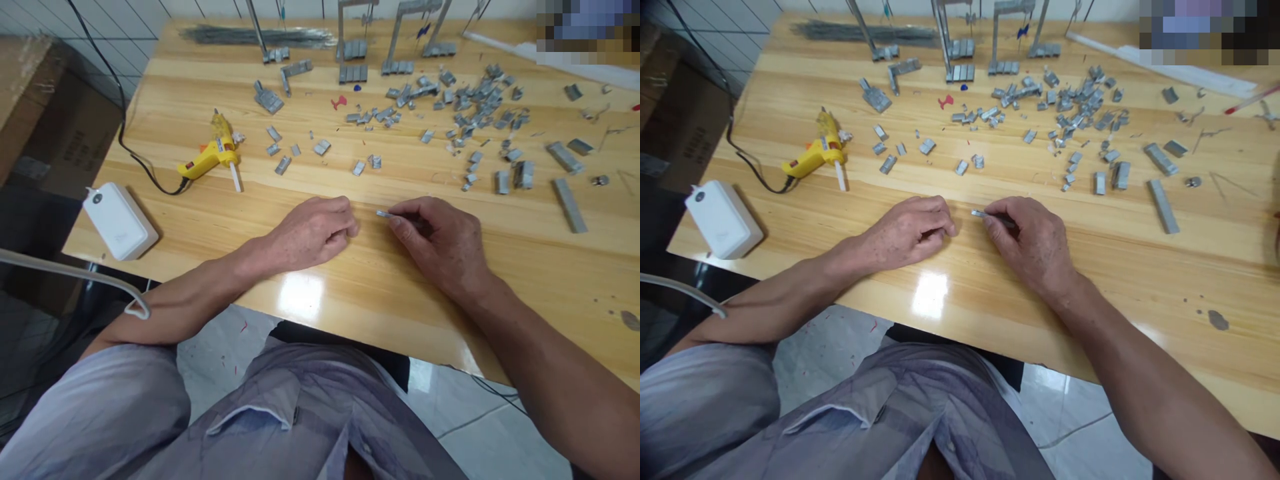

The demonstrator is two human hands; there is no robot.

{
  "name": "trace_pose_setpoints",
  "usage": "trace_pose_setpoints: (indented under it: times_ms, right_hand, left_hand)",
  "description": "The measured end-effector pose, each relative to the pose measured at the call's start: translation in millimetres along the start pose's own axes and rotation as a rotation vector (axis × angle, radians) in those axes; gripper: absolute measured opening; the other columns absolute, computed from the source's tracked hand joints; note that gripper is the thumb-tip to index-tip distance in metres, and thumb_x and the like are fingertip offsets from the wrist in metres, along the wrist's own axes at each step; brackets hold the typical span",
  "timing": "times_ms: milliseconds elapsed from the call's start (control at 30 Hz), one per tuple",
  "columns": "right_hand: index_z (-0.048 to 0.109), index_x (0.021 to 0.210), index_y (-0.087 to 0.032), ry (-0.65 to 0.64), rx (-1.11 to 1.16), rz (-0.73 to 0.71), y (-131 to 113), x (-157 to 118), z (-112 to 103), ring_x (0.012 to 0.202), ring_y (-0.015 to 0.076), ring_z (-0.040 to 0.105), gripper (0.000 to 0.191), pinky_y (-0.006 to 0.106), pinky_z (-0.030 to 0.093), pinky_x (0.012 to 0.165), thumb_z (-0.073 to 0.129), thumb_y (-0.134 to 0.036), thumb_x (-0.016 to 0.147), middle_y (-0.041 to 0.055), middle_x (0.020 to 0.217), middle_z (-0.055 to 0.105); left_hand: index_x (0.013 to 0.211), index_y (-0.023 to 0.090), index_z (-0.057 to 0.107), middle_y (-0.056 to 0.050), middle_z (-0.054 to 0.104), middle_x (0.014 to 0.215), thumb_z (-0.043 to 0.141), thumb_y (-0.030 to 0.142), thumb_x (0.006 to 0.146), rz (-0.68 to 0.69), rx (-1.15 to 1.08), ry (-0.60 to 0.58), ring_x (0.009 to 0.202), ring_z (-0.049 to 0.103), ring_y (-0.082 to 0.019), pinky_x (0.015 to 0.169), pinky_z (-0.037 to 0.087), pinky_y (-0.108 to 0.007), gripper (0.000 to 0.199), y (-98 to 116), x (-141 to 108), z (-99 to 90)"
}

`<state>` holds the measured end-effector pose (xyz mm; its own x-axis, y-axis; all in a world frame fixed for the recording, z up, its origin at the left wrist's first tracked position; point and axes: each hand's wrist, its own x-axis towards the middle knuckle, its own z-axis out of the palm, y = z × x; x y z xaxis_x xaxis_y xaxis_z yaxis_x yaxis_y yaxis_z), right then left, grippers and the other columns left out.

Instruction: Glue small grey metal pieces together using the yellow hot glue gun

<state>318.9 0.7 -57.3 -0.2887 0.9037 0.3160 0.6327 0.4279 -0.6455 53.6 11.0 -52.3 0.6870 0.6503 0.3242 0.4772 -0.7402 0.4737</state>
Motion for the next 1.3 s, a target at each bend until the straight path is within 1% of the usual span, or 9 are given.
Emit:
trace_pose_setpoints:
  times_ms: [167, 367, 500, 600, 733, 833, 900, 1100, 1300]
  right_hand:
    - [0.080, 0.105, -0.030, 0.017, 0.000, -0.004, 1, 0, -1, 0.082, 0.0279, 0.076, 0.014, 0.043, 0.059, 0.071, 0.069, -0.037, 0.100, 0.0064, 0.093, 0.083]
    - [0.080, 0.104, -0.031, 0.008, -0.004, -0.006, 2, 0, 0, 0.080, 0.0276, 0.077, 0.014, 0.043, 0.059, 0.070, 0.069, -0.038, 0.100, 0.0061, 0.093, 0.084]
    - [0.080, 0.105, -0.031, 0.004, -0.008, -0.006, 2, 0, 0, 0.079, 0.0273, 0.076, 0.014, 0.043, 0.059, 0.070, 0.069, -0.037, 0.100, 0.0058, 0.094, 0.084]
    - [0.080, 0.106, -0.030, 0.000, -0.010, -0.005, 1, 0, 0, 0.078, 0.0270, 0.076, 0.014, 0.043, 0.060, 0.070, 0.069, -0.037, 0.100, 0.0059, 0.094, 0.084]
    - [0.079, 0.105, -0.030, 0.006, -0.015, 0.001, 0, 0, -1, 0.078, 0.0269, 0.076, 0.013, 0.043, 0.059, 0.072, 0.069, -0.035, 0.099, 0.0058, 0.094, 0.084]
    - [0.079, 0.104, -0.030, 0.014, -0.013, 0.002, 1, 0, -1, 0.079, 0.0274, 0.076, 0.012, 0.043, 0.059, 0.072, 0.070, -0.035, 0.099, 0.0059, 0.095, 0.084]
    - [0.079, 0.104, -0.030, 0.021, -0.009, 0.006, 1, 0, -2, 0.079, 0.0274, 0.076, 0.012, 0.044, 0.059, 0.072, 0.069, -0.036, 0.099, 0.0058, 0.095, 0.084]
    - [0.080, 0.104, -0.030, 0.016, -0.002, 0.008, 2, 0, -1, 0.080, 0.0275, 0.076, 0.017, 0.043, 0.059, 0.069, 0.069, -0.042, 0.101, 0.0059, 0.092, 0.084]
    - [0.080, 0.104, -0.030, 0.004, -0.001, 0.000, 3, 0, 1, 0.079, 0.0278, 0.076, 0.014, 0.043, 0.059, 0.069, 0.069, -0.039, 0.100, 0.0063, 0.092, 0.083]
  left_hand:
    - [0.104, 0.018, 0.079, -0.005, 0.073, 0.096, 0.056, 0.005, 0.092, -0.050, -0.154, 0.051, 0.082, 0.069, -0.015, 0.072, 0.053, -0.027, 0.029, -3, 1, -1.0]
    - [0.102, 0.018, 0.078, -0.006, 0.073, 0.092, 0.053, 0.007, 0.095, 0.002, -0.069, 0.005, 0.086, 0.069, -0.018, 0.076, 0.054, -0.031, 0.028, -2, 1, -2.8]
    - [0.099, 0.019, 0.074, -0.006, 0.073, 0.095, 0.051, 0.008, 0.097, -0.027, 0.005, -0.040, 0.088, 0.070, -0.019, 0.081, 0.055, -0.034, 0.026, 1, 0, -2.0]
    - [0.098, 0.019, 0.073, -0.006, 0.073, 0.095, 0.051, 0.008, 0.097, -0.039, 0.039, -0.048, 0.088, 0.068, -0.019, 0.082, 0.055, -0.034, 0.024, 4, 0, -1.0]
    - [0.094, 0.018, 0.074, -0.005, 0.071, 0.090, 0.052, 0.005, 0.094, -0.031, -0.026, 0.007, 0.083, 0.067, -0.017, 0.077, 0.054, -0.031, 0.025, 3, 0, -1.3]
    - [0.100, 0.016, 0.077, -0.006, 0.073, 0.093, 0.053, 0.002, 0.091, -0.018, -0.116, 0.085, 0.083, 0.068, -0.016, 0.074, 0.053, -0.028, 0.029, -2, 1, -1.6]
    - [0.102, 0.016, 0.078, -0.006, 0.074, 0.095, 0.053, 0.002, 0.090, -0.027, -0.127, 0.101, 0.085, 0.069, -0.016, 0.074, 0.054, -0.028, 0.031, -5, 1, -1.4]
    - [0.100, 0.019, 0.076, -0.005, 0.075, 0.095, 0.052, 0.005, 0.091, -0.048, -0.072, -0.005, 0.089, 0.070, -0.018, 0.080, 0.055, -0.031, 0.029, -5, 1, -2.4]
    - [0.093, 0.018, 0.073, -0.005, 0.073, 0.089, 0.052, 0.005, 0.093, -0.016, -0.084, 0.000, 0.085, 0.069, -0.018, 0.079, 0.054, -0.031, 0.024, -1, 2, -4.7]
